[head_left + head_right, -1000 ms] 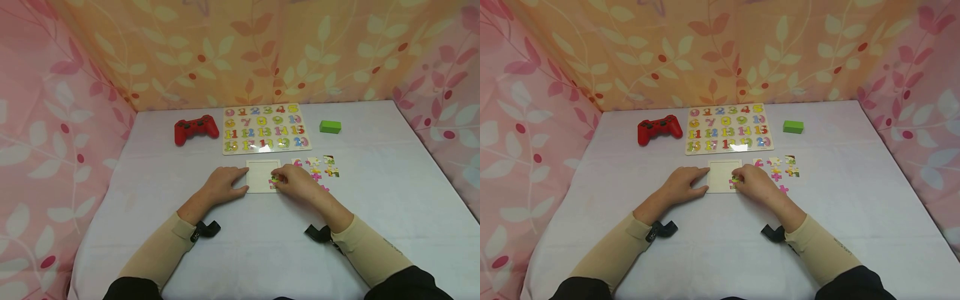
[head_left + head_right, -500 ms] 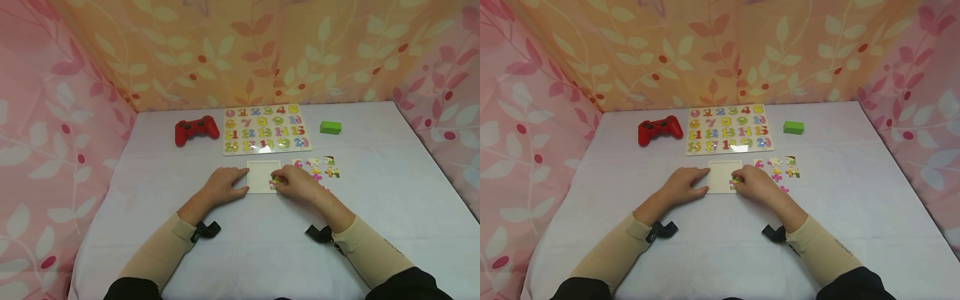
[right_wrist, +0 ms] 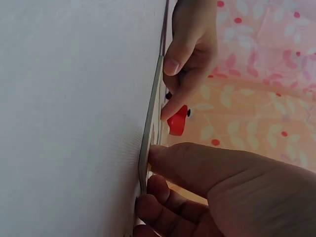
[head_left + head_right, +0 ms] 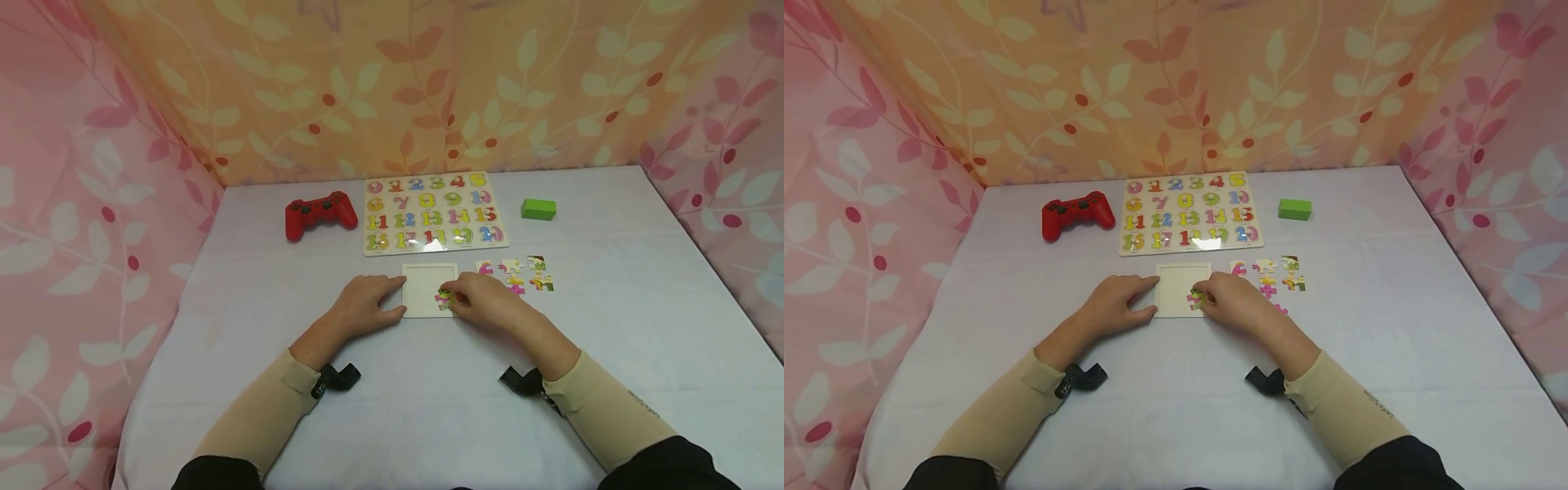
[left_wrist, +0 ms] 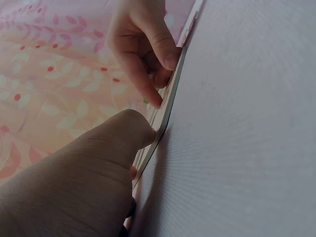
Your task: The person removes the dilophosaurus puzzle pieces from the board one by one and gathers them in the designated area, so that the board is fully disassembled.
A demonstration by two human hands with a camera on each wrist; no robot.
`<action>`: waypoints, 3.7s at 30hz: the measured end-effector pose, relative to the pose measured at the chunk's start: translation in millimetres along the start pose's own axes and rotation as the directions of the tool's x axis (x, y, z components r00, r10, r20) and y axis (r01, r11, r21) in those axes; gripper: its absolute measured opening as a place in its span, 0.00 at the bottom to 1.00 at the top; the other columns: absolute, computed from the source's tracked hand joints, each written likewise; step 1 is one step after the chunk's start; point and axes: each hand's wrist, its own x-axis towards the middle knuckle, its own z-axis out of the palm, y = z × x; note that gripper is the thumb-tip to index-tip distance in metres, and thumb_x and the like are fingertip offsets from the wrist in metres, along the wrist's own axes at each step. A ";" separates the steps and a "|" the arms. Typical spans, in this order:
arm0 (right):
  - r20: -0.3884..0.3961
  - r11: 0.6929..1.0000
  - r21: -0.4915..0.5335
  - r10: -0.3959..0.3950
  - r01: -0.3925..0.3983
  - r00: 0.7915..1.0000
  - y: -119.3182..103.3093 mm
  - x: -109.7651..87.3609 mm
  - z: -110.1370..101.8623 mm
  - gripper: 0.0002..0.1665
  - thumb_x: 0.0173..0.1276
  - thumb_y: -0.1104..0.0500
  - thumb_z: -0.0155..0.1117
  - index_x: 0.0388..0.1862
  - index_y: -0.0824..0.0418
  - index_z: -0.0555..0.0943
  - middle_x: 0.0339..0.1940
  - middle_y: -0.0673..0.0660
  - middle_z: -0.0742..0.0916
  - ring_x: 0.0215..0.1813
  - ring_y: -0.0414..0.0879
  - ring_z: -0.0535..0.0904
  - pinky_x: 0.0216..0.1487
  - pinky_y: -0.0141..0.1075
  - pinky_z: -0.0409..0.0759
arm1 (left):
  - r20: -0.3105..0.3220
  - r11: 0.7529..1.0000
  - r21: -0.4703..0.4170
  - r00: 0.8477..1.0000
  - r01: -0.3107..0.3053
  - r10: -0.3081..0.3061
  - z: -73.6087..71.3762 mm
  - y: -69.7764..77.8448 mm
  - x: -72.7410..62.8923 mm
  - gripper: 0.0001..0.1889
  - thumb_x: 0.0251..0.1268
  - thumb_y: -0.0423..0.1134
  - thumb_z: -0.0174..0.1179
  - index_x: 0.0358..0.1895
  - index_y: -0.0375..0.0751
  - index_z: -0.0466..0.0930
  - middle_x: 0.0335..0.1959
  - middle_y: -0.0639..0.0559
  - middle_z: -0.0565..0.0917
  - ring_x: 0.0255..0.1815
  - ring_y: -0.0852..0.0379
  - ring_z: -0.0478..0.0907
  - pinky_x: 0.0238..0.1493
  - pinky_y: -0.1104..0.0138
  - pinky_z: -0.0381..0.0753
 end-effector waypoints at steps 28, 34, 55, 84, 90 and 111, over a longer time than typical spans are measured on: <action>-0.060 0.997 0.070 -0.015 0.019 0.998 7.0 1.0 2.6 0.14 0.65 0.62 0.76 0.48 0.61 0.84 0.45 0.52 0.85 0.45 0.48 0.78 0.51 0.44 0.79 | -0.014 1.000 -0.007 1.000 -0.027 0.027 0.6 -1.4 -0.3 0.31 0.68 0.55 0.63 0.70 0.43 0.77 0.25 0.59 0.72 0.28 0.60 0.67 0.39 0.62 0.71; -0.092 0.997 0.025 -0.066 0.068 0.994 8.6 -0.5 0.5 0.14 0.62 0.60 0.77 0.46 0.61 0.86 0.42 0.51 0.87 0.43 0.46 0.81 0.50 0.45 0.80 | -0.005 1.000 0.001 1.000 -0.018 0.018 1.4 -1.7 -0.1 0.32 0.68 0.55 0.62 0.71 0.44 0.76 0.25 0.60 0.72 0.29 0.60 0.68 0.40 0.62 0.72; -0.361 0.966 0.087 -0.199 0.245 0.911 5.1 -55.4 -79.5 0.19 0.52 0.68 0.83 0.42 0.56 0.87 0.40 0.45 0.87 0.37 0.41 0.75 0.37 0.29 0.77 | -0.013 1.000 0.016 1.000 -0.023 0.023 0.8 -2.2 1.3 0.31 0.68 0.55 0.62 0.70 0.44 0.77 0.26 0.61 0.73 0.29 0.60 0.69 0.41 0.61 0.73; -0.040 0.934 0.197 0.311 -0.297 0.950 107.4 -122.9 -58.1 0.18 0.61 0.55 0.79 0.48 0.59 0.87 0.26 0.53 0.74 0.33 0.47 0.67 0.30 0.36 0.66 | -0.014 1.000 0.005 1.000 -0.028 0.028 1.7 -1.0 -1.2 0.31 0.68 0.56 0.62 0.70 0.44 0.77 0.26 0.60 0.72 0.29 0.60 0.68 0.39 0.62 0.71; -0.022 0.941 0.123 0.319 -0.314 0.948 109.7 -124.7 -54.3 0.21 0.62 0.52 0.78 0.51 0.60 0.87 0.30 0.51 0.76 0.36 0.48 0.69 0.32 0.37 0.67 | -0.010 0.999 0.011 0.999 -0.034 0.034 -0.1 0.7 -1.1 0.32 0.69 0.56 0.62 0.71 0.44 0.76 0.26 0.60 0.72 0.28 0.60 0.68 0.38 0.63 0.71; -0.080 0.846 0.401 0.415 -0.352 0.906 138.0 -135.0 -47.9 0.24 0.74 0.44 0.67 0.52 0.64 0.82 0.42 0.59 0.82 0.40 0.48 0.69 0.35 0.36 0.70 | -0.038 0.999 -0.054 0.999 -0.007 0.005 1.4 -1.5 2.2 0.28 0.67 0.53 0.64 0.66 0.43 0.81 0.40 0.55 0.87 0.33 0.60 0.75 0.41 0.63 0.75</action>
